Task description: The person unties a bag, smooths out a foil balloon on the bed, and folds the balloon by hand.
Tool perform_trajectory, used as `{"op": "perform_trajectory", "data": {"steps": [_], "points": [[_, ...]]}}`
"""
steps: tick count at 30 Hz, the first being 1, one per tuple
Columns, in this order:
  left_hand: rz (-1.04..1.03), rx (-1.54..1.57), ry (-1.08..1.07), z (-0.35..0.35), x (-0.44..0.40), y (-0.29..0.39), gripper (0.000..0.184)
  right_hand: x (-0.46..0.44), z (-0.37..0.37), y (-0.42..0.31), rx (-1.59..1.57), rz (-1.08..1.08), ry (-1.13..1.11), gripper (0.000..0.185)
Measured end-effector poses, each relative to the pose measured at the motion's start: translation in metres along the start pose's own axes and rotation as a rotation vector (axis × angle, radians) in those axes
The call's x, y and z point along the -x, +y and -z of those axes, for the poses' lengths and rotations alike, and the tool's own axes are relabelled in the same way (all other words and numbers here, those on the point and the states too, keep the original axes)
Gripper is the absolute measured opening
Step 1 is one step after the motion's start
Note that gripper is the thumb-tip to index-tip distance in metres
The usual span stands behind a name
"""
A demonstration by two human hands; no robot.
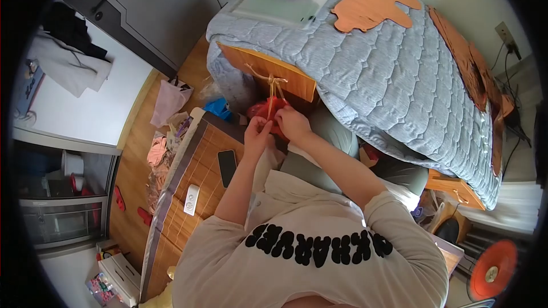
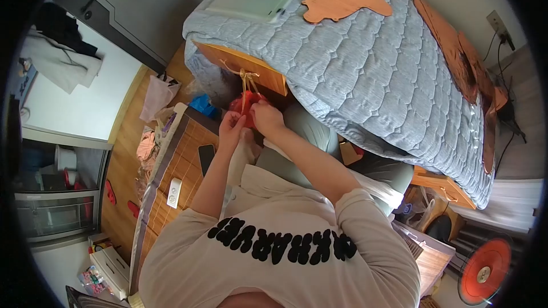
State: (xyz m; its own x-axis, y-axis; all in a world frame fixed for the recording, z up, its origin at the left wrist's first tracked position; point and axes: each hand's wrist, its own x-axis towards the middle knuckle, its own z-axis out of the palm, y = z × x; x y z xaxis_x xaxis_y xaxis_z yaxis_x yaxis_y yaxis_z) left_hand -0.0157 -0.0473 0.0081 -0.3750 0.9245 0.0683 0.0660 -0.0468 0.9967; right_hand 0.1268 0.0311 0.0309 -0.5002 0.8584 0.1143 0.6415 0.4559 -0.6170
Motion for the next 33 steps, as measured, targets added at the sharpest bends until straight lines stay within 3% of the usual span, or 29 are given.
{"op": "perform_trajectory", "data": {"steps": [4, 14, 17, 20, 21, 25, 27, 29, 30, 31, 32, 33], "points": [[0.000, 0.014, -0.004, 0.003, 0.001, -0.005, 0.011, -0.010, -0.004, 0.013, -0.085, -0.038, -0.042, 0.014], [-0.109, -0.037, -0.047, 0.010, -0.002, -0.026, 0.012, -0.004, 0.003, 0.011, 0.045, -0.168, -0.121, 0.026], [-0.125, -0.065, -0.035, 0.011, -0.003, -0.030, 0.012, -0.001, -0.008, 0.023, -0.081, -0.032, 0.068, 0.028], [-0.083, -0.073, -0.098, 0.013, -0.004, -0.022, 0.012, 0.003, 0.020, 0.007, -0.021, -0.134, -0.018, 0.028], [-0.102, -0.125, -0.111, 0.013, -0.006, -0.021, 0.012, 0.010, 0.016, 0.014, -0.140, -0.046, 0.111, 0.029], [-0.094, -0.113, -0.211, 0.011, -0.009, -0.010, 0.011, 0.079, 0.126, -0.009, -0.072, -0.050, -0.221, 0.027], [-0.109, -0.178, -0.234, 0.002, -0.005, 0.006, 0.010, 0.121, 0.185, -0.003, -0.338, 0.144, -0.189, 0.023], [-0.144, -0.163, -0.184, -0.008, -0.005, 0.009, 0.010, 0.156, 0.259, 0.005, -0.437, 0.255, -0.094, 0.025], [-0.162, -0.152, -0.127, -0.014, -0.006, 0.011, 0.010, 0.169, 0.311, 0.003, -0.296, 0.281, -0.059, 0.029], [-0.172, -0.149, -0.134, -0.023, -0.007, 0.019, 0.010, 0.177, 0.338, 0.023, -0.331, 0.232, 0.061, 0.025], [-0.323, -0.219, -0.064, -0.034, -0.007, 0.031, 0.010, 0.184, 0.375, 0.038, -0.204, 0.134, 0.189, 0.020], [-0.472, -0.288, 0.007, -0.045, -0.007, 0.046, 0.011, 0.182, 0.404, 0.070, 0.026, 0.236, 0.395, 0.017]]}}
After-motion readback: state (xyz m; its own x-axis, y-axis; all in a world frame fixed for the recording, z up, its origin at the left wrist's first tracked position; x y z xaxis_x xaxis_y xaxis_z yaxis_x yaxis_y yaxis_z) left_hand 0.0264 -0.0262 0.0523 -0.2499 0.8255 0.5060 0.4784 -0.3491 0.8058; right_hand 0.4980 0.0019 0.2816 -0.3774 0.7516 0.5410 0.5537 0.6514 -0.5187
